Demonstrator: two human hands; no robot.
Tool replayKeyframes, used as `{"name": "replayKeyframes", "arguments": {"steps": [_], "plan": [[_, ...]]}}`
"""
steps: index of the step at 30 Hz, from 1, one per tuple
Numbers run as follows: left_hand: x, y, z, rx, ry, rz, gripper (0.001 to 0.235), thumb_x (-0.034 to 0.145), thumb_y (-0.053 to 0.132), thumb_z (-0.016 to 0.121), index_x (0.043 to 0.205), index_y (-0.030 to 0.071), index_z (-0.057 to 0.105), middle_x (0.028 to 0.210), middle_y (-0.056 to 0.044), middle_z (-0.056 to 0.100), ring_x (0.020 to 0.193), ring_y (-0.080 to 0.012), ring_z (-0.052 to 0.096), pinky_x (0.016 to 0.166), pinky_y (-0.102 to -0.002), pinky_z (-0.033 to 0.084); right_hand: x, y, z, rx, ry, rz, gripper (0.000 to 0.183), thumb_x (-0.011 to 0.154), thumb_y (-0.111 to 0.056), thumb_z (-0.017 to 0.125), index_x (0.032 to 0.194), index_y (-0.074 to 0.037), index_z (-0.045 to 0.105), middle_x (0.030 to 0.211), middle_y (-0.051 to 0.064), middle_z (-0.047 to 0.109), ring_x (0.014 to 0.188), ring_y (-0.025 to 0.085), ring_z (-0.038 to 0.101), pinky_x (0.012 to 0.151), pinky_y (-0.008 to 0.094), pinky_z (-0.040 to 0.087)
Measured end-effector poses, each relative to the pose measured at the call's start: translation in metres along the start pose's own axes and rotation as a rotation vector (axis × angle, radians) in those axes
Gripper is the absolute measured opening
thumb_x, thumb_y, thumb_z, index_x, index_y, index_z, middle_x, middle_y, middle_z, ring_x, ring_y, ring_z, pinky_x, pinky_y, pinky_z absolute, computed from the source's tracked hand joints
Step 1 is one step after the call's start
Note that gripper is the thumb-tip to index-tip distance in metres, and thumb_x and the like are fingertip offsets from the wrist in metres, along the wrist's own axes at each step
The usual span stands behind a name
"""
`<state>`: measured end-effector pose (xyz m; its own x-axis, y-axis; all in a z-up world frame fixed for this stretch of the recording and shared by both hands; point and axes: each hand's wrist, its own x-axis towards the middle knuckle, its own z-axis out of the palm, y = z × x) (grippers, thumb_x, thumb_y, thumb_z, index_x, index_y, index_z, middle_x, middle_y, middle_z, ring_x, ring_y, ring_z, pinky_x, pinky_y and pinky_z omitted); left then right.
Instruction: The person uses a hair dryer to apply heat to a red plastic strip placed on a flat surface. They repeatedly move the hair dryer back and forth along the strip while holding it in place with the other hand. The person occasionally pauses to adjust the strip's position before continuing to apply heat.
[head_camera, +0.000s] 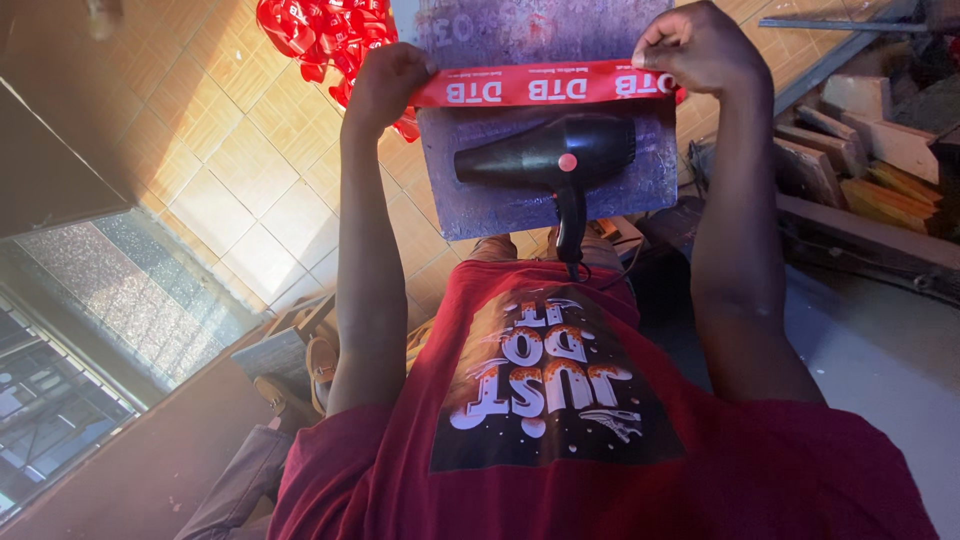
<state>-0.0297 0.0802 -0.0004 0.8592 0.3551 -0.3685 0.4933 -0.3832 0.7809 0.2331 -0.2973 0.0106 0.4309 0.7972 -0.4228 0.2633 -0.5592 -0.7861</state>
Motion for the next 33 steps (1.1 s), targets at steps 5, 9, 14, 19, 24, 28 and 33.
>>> {"name": "replayKeyframes", "arguments": {"steps": [5, 9, 14, 19, 24, 28, 33], "plan": [[-0.001, -0.028, -0.008, 0.096, 0.104, -0.051, 0.021, 0.099, 0.024, 0.063, 0.084, 0.010, 0.067, 0.086, -0.006, 0.073, 0.083, -0.0158, 0.068, 0.064, -0.032, 0.050, 0.008, 0.005, -0.011, 0.108, -0.023, 0.059, 0.013, 0.111, -0.018, 0.068, 0.118, -0.007, 0.067, 0.111, 0.010, 0.070, 0.105, 0.018, 0.065, 0.071, 0.032, 0.050], [-0.006, -0.022, -0.015, 0.163, 0.190, -0.159, 0.022, 0.096, 0.030, 0.063, 0.093, 0.010, 0.071, 0.090, -0.006, 0.074, 0.085, -0.0199, 0.069, 0.066, -0.037, 0.050, 0.022, 0.014, -0.006, 0.158, -0.049, 0.016, 0.013, 0.104, -0.007, 0.070, 0.116, -0.007, 0.066, 0.094, 0.007, 0.067, 0.084, 0.011, 0.061, 0.068, 0.025, 0.044], [-0.002, 0.001, 0.008, 0.324, 0.355, 0.215, 0.013, 0.089, 0.011, 0.073, 0.100, 0.011, 0.067, 0.098, -0.007, 0.068, 0.088, -0.0263, 0.065, 0.069, -0.042, 0.051, 0.015, -0.008, 0.003, 0.018, 0.051, -0.079, 0.013, 0.112, -0.010, 0.067, 0.122, -0.001, 0.067, 0.110, 0.016, 0.070, 0.108, 0.022, 0.065, 0.071, 0.035, 0.050], [0.002, 0.036, 0.041, 0.373, 0.228, 0.456, 0.028, 0.079, 0.018, 0.070, 0.106, 0.011, 0.067, 0.099, -0.012, 0.063, 0.086, -0.0364, 0.060, 0.065, -0.048, 0.046, 0.018, -0.019, 0.006, 0.102, 0.073, -0.055, 0.016, 0.118, -0.013, 0.051, 0.123, -0.004, 0.064, 0.120, 0.013, 0.067, 0.117, 0.022, 0.061, 0.066, 0.031, 0.045], [0.013, 0.030, 0.061, 0.442, 0.234, 0.368, 0.009, 0.093, 0.020, 0.064, 0.091, 0.012, 0.063, 0.099, -0.008, 0.060, 0.091, -0.0319, 0.055, 0.073, -0.050, 0.043, 0.018, -0.010, 0.010, 0.025, 0.181, -0.164, 0.018, 0.115, -0.010, 0.053, 0.121, -0.005, 0.069, 0.114, 0.011, 0.072, 0.104, 0.020, 0.066, 0.066, 0.032, 0.046], [0.008, 0.044, 0.058, 0.434, 0.209, 0.382, 0.021, 0.095, 0.026, 0.061, 0.109, 0.012, 0.066, 0.110, -0.010, 0.062, 0.101, -0.0345, 0.059, 0.081, -0.056, 0.046, 0.015, -0.024, 0.015, 0.106, 0.208, -0.260, 0.022, 0.103, -0.006, 0.051, 0.114, -0.003, 0.071, 0.110, 0.008, 0.070, 0.099, 0.016, 0.062, 0.084, 0.031, 0.045], [0.006, 0.051, 0.065, 0.356, 0.111, 0.475, 0.007, 0.092, 0.019, 0.060, 0.090, 0.013, 0.063, 0.094, -0.007, 0.063, 0.088, -0.0320, 0.057, 0.072, -0.050, 0.038, 0.016, -0.030, 0.018, 0.172, 0.212, -0.306, 0.027, 0.103, -0.011, 0.048, 0.116, -0.002, 0.070, 0.109, 0.009, 0.069, 0.099, 0.017, 0.062, 0.085, 0.032, 0.045]]}}
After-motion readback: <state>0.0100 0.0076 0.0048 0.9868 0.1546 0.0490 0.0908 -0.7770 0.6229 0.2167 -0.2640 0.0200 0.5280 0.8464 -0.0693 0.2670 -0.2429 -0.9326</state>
